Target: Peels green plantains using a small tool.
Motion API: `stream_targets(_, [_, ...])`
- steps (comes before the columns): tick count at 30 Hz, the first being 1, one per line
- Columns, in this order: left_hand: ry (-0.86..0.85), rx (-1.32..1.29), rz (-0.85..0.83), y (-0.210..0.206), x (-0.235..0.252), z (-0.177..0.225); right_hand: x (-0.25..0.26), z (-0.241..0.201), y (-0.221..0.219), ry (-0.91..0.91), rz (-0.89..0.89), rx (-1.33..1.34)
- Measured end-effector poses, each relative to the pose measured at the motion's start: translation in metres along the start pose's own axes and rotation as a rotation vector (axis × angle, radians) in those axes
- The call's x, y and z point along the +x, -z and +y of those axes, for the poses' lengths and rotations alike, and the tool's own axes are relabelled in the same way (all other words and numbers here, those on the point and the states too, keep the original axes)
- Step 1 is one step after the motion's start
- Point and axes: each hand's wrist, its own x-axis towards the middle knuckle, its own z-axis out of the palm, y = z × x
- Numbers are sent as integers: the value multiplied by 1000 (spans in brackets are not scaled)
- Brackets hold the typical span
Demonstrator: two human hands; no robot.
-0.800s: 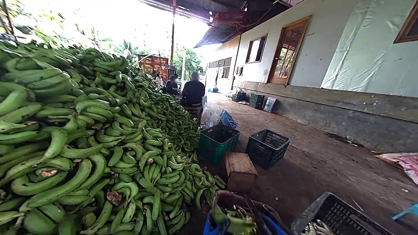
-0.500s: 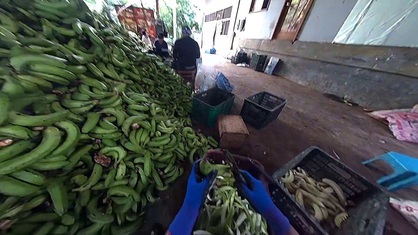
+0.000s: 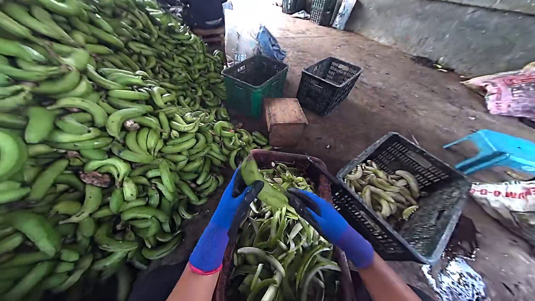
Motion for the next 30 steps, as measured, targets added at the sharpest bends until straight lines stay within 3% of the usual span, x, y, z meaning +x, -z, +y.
stream_targets(3, [25,44,5,2,8,-12,-11,-4,-3,175,39,-109])
stream_targets(6, [-5,86,166,-1,7,-15,-14,-3,-13,376,131,-238])
stream_targets(8, [-8,73,182,-3,3,-19,-9,-3,-18,437,205,-333])
stream_targets(11, [10,2,97,-14,-9,-30,4,-9,-9,366,340,-438])
stream_targets(16, [238,-96,-121,-21,-7,-25,23,3,42,43,532,-487])
stream_targets(18, [218,-87,-52,-17,1,-21,17,7,40,111,477,-453])
stream_targets(21, [34,225,228,-6,12,-23,1,6,6,310,250,-371])
stream_targets(23, [-48,289,301,-5,14,-25,2,2,-8,388,169,-349])
stream_targets(25, [-42,260,221,-11,5,-22,13,0,-3,351,216,-378])
stream_targets(28, [78,276,-74,-17,-5,-16,31,3,24,309,406,-463])
stream_targets(30, [139,291,-161,-17,-5,-15,33,6,35,268,476,-479])
